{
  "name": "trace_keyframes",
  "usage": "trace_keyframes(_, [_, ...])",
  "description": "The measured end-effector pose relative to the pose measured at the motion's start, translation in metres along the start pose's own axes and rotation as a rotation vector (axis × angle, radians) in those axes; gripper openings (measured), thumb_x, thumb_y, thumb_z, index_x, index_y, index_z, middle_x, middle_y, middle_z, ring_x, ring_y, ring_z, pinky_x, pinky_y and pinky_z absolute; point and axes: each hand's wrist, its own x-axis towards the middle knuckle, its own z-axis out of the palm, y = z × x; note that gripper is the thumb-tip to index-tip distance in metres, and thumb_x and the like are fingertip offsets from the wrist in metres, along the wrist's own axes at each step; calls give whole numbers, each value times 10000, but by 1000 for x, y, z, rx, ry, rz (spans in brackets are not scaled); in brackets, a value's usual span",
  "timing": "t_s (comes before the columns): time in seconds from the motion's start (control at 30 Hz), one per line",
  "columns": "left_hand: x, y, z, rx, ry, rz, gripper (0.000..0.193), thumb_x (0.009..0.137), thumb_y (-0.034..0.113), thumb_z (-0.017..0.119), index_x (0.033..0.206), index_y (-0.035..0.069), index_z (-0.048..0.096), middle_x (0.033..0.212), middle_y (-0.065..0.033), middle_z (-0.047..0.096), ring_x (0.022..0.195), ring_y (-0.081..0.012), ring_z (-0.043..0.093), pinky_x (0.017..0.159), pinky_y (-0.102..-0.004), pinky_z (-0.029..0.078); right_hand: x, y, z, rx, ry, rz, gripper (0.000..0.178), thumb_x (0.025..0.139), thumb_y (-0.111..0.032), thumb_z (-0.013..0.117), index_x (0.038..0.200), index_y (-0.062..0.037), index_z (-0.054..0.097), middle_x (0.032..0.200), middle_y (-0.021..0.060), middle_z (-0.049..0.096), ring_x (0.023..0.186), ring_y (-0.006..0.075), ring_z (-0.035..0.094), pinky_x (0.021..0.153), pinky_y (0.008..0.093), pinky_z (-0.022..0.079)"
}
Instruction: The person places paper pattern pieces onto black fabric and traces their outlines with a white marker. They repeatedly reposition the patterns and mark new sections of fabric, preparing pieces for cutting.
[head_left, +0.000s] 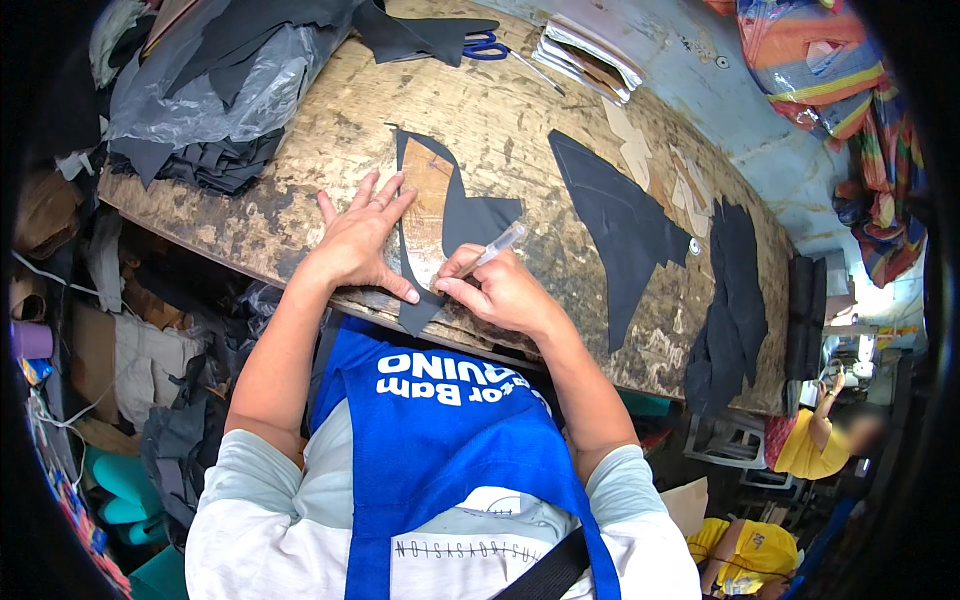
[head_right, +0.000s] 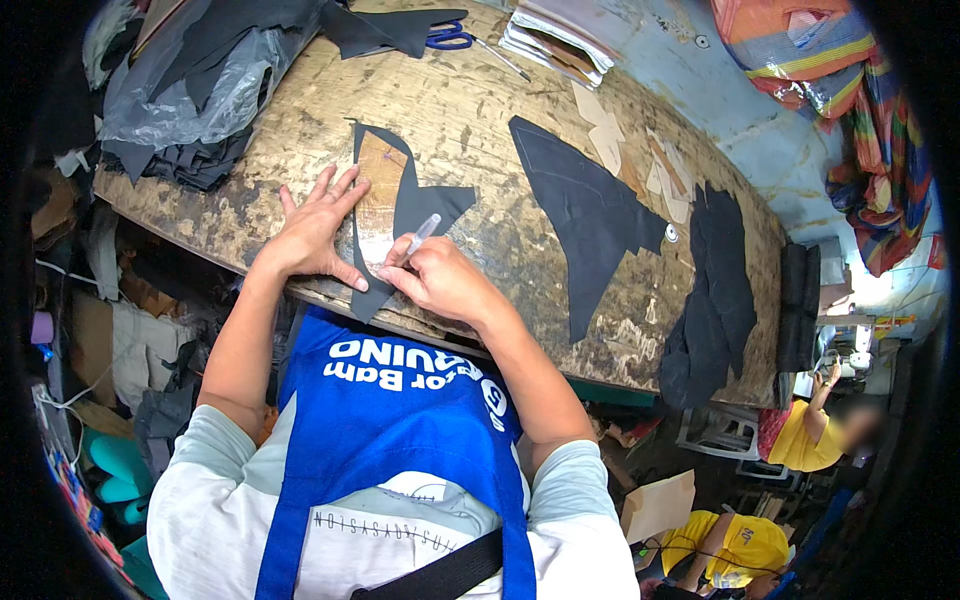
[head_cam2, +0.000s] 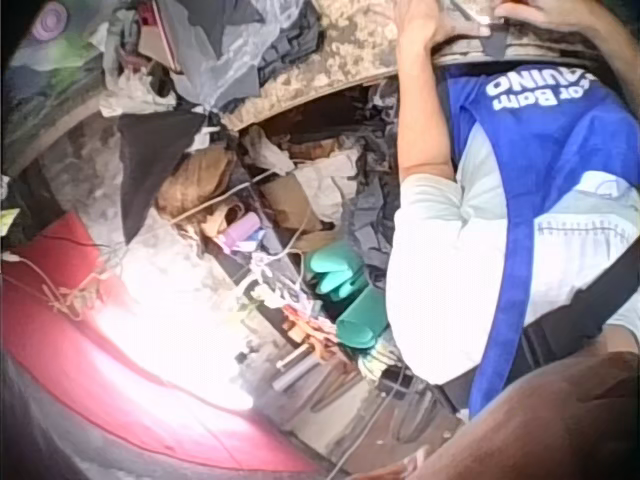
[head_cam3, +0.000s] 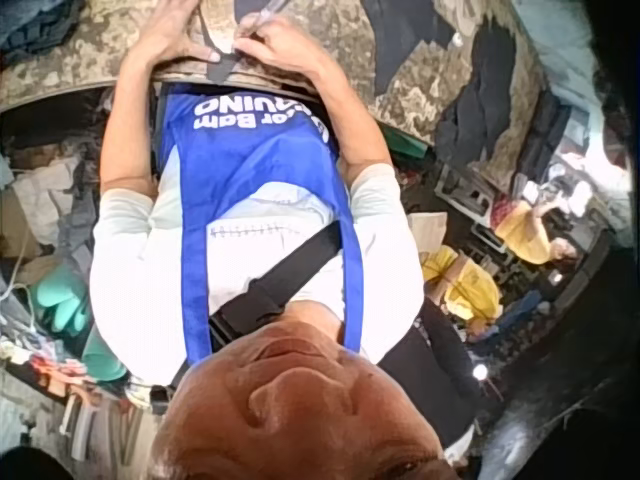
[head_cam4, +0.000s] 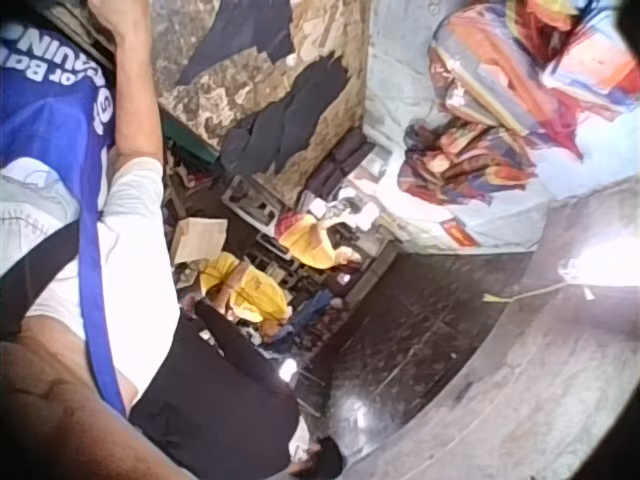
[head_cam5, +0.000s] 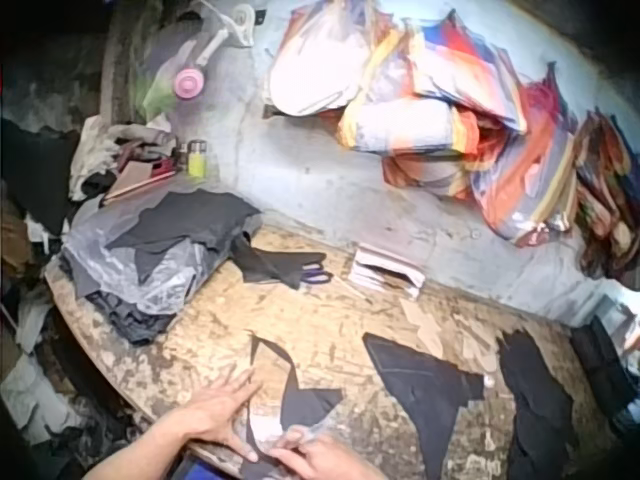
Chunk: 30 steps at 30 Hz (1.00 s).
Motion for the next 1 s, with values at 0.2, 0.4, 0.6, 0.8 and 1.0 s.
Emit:
trace_keyframes(0.2, [-1,3,-4,44,-10,0,1425,223,584,848,1448,124,284,1536,-109,189,1429,-341,75,1001,-760,46,16,-5,-3,14,-109,67,216,814,-180,660,777,33,649,694,204,612,662,356,619,620,389,488])
trace_keyframes(0.4, [-1,3,1,-16,71,0,1274,374,598,830,1429,97,323,1518,-95,251,1426,-311,124,969,-785,59,41,2,13,83,46,48,201,806,-153,658,743,36,640,674,216,603,618,349,618,582,378,482])
trace_keyframes(0.6, [0,3,12,-53,151,-83,1243,495,589,806,1470,104,206,1506,-118,269,1424,-275,153,1012,-743,37,98,30,9,-22,233,113,254,787,-187,684,730,58,645,646,226,601,592,347,625,541,383,479])
trace_keyframes(0.8, [-3,3,12,-14,185,-18,1159,547,596,776,1471,151,235,1519,-105,249,1428,-310,116,997,-762,37,145,56,0,-84,350,190,187,796,-131,662,766,53,658,692,238,623,657,334,651,613,366,501])
trace_keyframes(1.0, [-3,3,6,-12,114,7,979,576,628,736,1393,193,417,1515,-64,269,1423,-334,115,971,-788,23,157,74,12,-107,521,115,144,820,-79,643,745,44,629,603,161,603,538,198,594,529,308,459])
